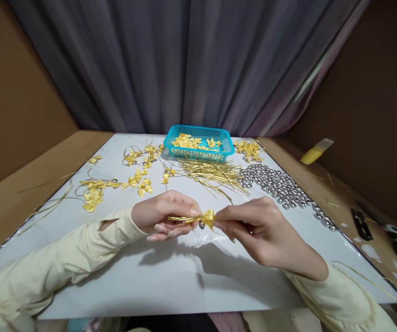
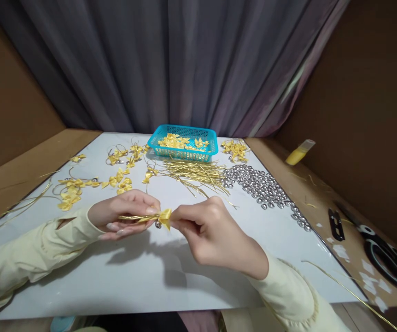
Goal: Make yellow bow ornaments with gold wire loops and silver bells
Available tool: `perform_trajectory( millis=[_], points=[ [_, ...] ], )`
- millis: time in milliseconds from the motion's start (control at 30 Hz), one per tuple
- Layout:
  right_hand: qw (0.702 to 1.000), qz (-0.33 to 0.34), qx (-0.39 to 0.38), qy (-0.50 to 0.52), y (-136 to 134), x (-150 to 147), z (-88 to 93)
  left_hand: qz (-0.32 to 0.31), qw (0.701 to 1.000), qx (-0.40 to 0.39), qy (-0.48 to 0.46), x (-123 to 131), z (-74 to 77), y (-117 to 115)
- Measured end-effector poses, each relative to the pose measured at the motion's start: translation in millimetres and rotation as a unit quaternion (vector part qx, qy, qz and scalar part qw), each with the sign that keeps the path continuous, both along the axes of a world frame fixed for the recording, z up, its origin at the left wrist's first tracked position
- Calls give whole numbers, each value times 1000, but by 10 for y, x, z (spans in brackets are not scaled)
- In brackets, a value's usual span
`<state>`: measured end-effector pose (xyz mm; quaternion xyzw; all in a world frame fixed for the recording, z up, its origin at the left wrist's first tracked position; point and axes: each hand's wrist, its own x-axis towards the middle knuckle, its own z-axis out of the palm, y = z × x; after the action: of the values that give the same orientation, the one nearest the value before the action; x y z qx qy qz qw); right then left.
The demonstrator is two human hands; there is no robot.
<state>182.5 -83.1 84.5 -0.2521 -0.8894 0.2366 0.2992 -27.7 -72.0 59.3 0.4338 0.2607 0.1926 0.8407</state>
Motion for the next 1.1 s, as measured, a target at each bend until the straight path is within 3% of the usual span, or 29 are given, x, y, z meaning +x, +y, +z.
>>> perform_trajectory(
  millis=[333, 533, 800, 1100],
  points=[
    [999, 2, -33, 7, -15, -54, -39, -7, 1000, -7, -4, 49, -52, -39],
    [986, 9, -169, 2, 60, -15, 19, -4, 1000, -14, -22, 69, -26, -44],
    [922, 41, -380, 68, 203, 6, -64, 21, 999, -11, -32, 91, 46, -58],
    [909, 39, -408, 79, 226, 11, -82, 57, 998, 30, -5, 115, 123, -109]
  ],
)
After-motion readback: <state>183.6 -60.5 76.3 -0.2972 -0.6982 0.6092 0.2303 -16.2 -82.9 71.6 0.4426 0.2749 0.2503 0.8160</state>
